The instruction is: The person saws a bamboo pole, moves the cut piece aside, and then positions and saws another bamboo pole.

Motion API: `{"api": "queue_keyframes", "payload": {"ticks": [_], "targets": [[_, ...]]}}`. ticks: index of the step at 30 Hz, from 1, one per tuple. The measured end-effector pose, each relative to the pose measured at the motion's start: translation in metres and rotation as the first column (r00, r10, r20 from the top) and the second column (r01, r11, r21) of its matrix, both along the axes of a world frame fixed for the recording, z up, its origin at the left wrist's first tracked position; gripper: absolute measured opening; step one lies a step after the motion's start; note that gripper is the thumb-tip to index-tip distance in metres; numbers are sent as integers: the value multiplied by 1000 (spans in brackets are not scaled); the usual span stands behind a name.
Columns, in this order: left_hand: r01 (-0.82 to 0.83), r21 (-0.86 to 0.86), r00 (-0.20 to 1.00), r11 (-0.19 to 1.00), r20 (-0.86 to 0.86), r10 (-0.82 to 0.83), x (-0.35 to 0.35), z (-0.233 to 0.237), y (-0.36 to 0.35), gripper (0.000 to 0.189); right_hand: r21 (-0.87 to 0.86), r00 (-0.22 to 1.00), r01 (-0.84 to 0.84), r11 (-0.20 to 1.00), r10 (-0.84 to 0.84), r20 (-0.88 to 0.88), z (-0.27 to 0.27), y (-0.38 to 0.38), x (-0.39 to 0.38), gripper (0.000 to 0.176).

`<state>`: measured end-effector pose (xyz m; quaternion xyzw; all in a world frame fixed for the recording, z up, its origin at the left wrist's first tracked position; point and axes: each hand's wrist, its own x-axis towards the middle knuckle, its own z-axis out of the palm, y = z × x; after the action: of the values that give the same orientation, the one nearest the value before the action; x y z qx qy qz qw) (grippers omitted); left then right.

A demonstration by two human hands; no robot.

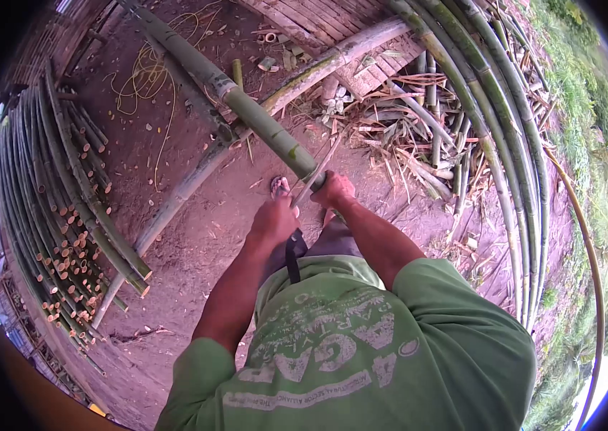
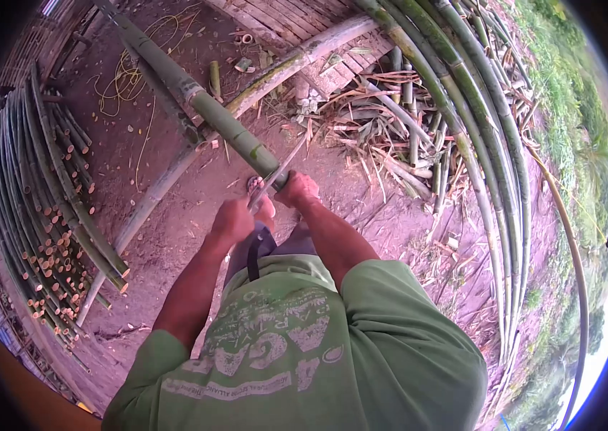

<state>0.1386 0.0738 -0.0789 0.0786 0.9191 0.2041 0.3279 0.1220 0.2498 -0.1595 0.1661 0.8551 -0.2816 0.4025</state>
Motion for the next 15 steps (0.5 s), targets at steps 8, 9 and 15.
{"api": "queue_keyframes", "payload": {"ticks": [8, 9, 15], "targets": [[-94, 106, 995, 990, -10, 95, 82, 66, -102, 21, 139, 983, 134, 981, -113, -145, -23, 90, -46, 60], [-102, 69, 994, 992, -27, 104, 101, 81, -119, 13, 156, 976, 131, 979, -101, -191, -18, 105, -54, 61], [-306, -150, 928, 940, 172, 330, 178, 91, -168, 12, 57, 924, 93, 994, -64, -377, 35, 91, -131, 68]]}}
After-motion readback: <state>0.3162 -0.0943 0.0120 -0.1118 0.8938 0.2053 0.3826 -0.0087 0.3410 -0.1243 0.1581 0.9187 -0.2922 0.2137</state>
